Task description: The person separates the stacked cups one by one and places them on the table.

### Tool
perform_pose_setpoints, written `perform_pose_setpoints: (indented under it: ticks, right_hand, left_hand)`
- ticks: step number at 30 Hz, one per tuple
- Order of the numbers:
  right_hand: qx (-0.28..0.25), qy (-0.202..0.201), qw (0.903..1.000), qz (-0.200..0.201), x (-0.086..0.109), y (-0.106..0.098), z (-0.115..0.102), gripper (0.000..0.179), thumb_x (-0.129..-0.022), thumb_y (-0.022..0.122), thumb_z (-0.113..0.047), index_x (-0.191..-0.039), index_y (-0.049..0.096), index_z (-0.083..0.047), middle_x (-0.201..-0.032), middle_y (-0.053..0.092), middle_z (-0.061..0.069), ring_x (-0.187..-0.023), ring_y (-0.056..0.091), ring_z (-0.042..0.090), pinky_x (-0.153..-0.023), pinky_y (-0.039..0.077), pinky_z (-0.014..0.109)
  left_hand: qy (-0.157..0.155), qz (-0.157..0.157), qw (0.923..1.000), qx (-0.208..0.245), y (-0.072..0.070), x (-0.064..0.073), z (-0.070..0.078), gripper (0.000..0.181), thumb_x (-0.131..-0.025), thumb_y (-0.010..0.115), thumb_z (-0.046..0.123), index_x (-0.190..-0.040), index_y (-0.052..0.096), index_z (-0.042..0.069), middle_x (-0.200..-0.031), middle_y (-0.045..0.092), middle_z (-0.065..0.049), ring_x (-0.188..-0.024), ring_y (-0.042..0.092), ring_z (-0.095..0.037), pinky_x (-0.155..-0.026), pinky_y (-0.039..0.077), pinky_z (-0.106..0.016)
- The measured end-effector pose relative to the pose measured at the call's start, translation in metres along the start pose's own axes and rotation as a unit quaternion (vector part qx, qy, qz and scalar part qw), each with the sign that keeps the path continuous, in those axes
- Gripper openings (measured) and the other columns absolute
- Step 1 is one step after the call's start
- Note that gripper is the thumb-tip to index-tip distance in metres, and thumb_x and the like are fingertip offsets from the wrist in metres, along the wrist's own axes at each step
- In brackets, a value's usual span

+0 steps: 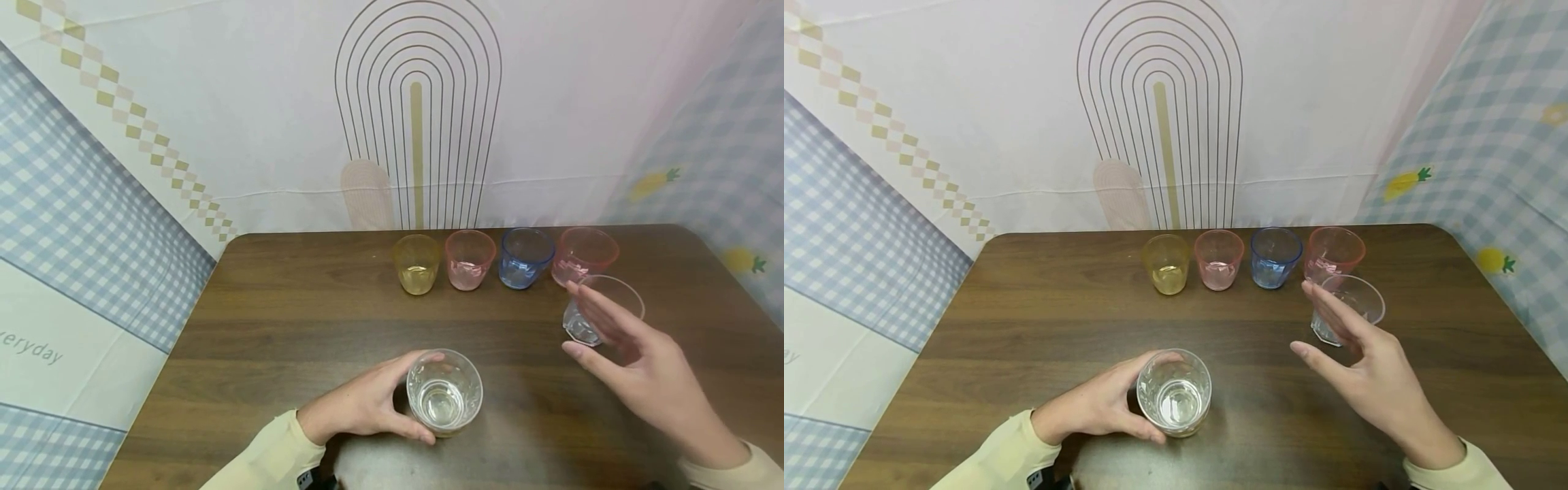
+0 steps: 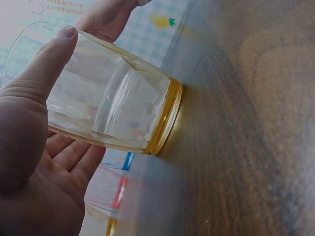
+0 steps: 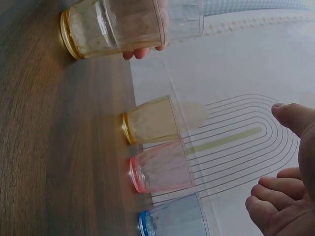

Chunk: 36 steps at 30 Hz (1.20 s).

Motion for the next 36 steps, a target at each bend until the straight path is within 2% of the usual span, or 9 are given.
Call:
perform_pose_setpoints:
  ticks: [6,17,23,28,36]
  right_hand:
    - [-0.014,-0.015,0.9997,-0.015,-0.003,0.006,-0.008,0.088,-0.083,0.079,0.021,-0.161,0.049,-0.007,-0.163,0.056,0.008,-0.145,0.053,-0.004,-0.110,0.046,0.008]
    - [-0.015,-0.033,0.9989,-0.029,-0.005,0.016,-0.013,0.089,-0.082,0.081,0.019,-0.161,0.050,-0.009,-0.163,0.057,0.005,-0.144,0.054,-0.005,-0.109,0.047,0.007]
    - [-0.015,-0.070,0.9968,-0.037,-0.006,0.020,-0.016,0.093,-0.078,0.083,0.021,-0.160,0.049,-0.006,-0.163,0.056,0.006,-0.146,0.054,-0.002,-0.110,0.046,0.008]
    - [-0.016,-0.083,0.9953,-0.046,-0.006,0.025,-0.018,0.093,-0.076,0.084,0.020,-0.159,0.051,-0.005,-0.162,0.057,0.005,-0.146,0.054,0.000,-0.110,0.046,0.008]
    - [-0.042,-0.105,0.9913,-0.067,-0.005,0.035,-0.021,0.093,-0.075,0.085,0.020,-0.159,0.050,-0.003,-0.162,0.057,0.009,-0.148,0.054,0.004,-0.114,0.046,0.011]
  left_hand:
    - [0.003,0.001,1.0000,0.002,0.000,0.000,0.001,0.101,-0.077,0.100,0.030,-0.161,0.044,0.016,-0.155,0.062,0.001,-0.145,0.055,-0.013,-0.127,0.043,-0.037]
    - [-0.003,0.000,1.0000,-0.001,0.000,0.000,0.001,0.102,-0.077,0.100,0.031,-0.161,0.044,0.016,-0.156,0.061,0.001,-0.146,0.054,-0.014,-0.127,0.043,-0.037]
    - [-0.009,-0.002,1.0000,0.003,0.000,0.000,0.001,0.103,-0.077,0.100,0.032,-0.161,0.044,0.017,-0.156,0.060,0.001,-0.146,0.054,-0.014,-0.128,0.042,-0.037]
    - [-0.010,-0.005,0.9999,0.005,0.000,0.000,0.001,0.102,-0.078,0.099,0.032,-0.162,0.043,0.016,-0.157,0.060,0.001,-0.147,0.054,-0.013,-0.128,0.042,-0.037]
    - [0.006,0.002,1.0000,-0.002,0.000,0.000,0.002,0.101,-0.078,0.099,0.031,-0.161,0.044,0.015,-0.155,0.062,0.001,-0.145,0.055,-0.013,-0.127,0.043,-0.036]
Point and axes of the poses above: each hand's wrist, its own x-axis away from the middle knuckle, its own y-axis out of the palm, z = x × y, the point moved 5 cm from there along -x, towards the middle knuckle
